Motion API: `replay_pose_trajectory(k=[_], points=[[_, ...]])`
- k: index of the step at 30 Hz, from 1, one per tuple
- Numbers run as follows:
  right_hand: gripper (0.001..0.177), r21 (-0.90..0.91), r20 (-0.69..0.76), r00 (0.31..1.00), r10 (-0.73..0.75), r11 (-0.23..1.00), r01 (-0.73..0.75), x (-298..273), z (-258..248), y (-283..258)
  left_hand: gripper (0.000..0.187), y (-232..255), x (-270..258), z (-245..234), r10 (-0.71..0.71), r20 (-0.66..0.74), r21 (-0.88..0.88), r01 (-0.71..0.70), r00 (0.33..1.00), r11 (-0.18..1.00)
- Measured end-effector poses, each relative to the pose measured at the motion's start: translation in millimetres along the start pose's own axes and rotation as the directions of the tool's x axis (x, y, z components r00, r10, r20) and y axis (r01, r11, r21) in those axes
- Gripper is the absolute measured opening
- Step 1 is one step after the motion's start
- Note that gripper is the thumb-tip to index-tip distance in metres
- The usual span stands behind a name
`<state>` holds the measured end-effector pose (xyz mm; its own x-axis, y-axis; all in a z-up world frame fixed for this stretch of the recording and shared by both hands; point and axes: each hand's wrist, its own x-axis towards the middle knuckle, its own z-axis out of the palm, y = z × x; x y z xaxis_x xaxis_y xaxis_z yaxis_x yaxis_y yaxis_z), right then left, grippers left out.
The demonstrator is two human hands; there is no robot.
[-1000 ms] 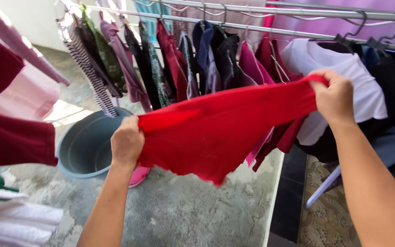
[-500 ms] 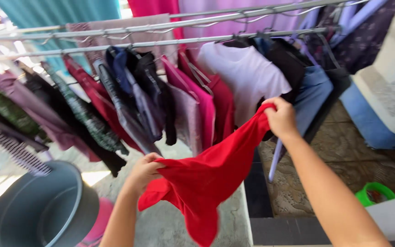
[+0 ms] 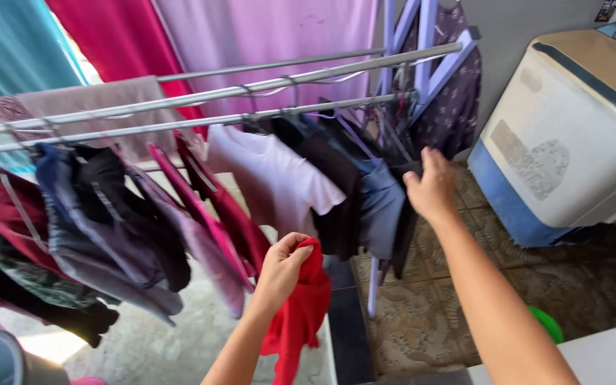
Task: The recorder hangs various pieces of wet laundry from a bucket onto a drying rack using plastic hangers.
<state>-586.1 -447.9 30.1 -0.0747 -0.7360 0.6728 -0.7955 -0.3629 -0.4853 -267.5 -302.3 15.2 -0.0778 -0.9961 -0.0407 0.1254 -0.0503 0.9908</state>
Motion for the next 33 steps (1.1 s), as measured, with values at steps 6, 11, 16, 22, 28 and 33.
replay_pose_trajectory(k=[6, 11, 16, 22, 28, 33], points=[[0.049, 0.601, 0.583, 0.812, 0.026, 0.659, -0.453, -1, 25, 11, 0.017, 6, 84, 101, 0.132, -0.215, 0.214, -0.085, 0.968, 0.973], [0.039, 0.631, 0.626, 0.78, -0.008, 0.593, -0.5, 37, 39, 75, 0.035, 34, 113, 164, 0.151, -0.348, 0.489, 0.042, 0.925, 0.871], [0.039, 0.337, 0.416, 0.874, 0.252, 0.849, -0.406, 48, 83, 166, 0.034, 8, 135, 169, 0.122, -0.373, 0.493, 0.085, 0.92, 0.866], [0.057, 0.044, 0.51, 0.745, 0.43, 0.852, -0.521, 41, 86, 163, 0.031, 6, 142, 173, 0.087, -0.41, 0.442, 0.114, 0.908, 0.89], [0.029, 0.027, 0.404, 0.818, 0.41, 0.888, -0.458, 45, 65, 161, 0.03, 13, 142, 184, 0.029, -0.392, 0.412, 0.147, 0.919, 0.899], [0.012, 0.372, 0.37, 0.88, 0.299, 0.82, -0.436, 69, 51, 160, 0.036, 14, 135, 185, 0.039, -0.403, 0.477, 0.174, 0.914, 0.861]])
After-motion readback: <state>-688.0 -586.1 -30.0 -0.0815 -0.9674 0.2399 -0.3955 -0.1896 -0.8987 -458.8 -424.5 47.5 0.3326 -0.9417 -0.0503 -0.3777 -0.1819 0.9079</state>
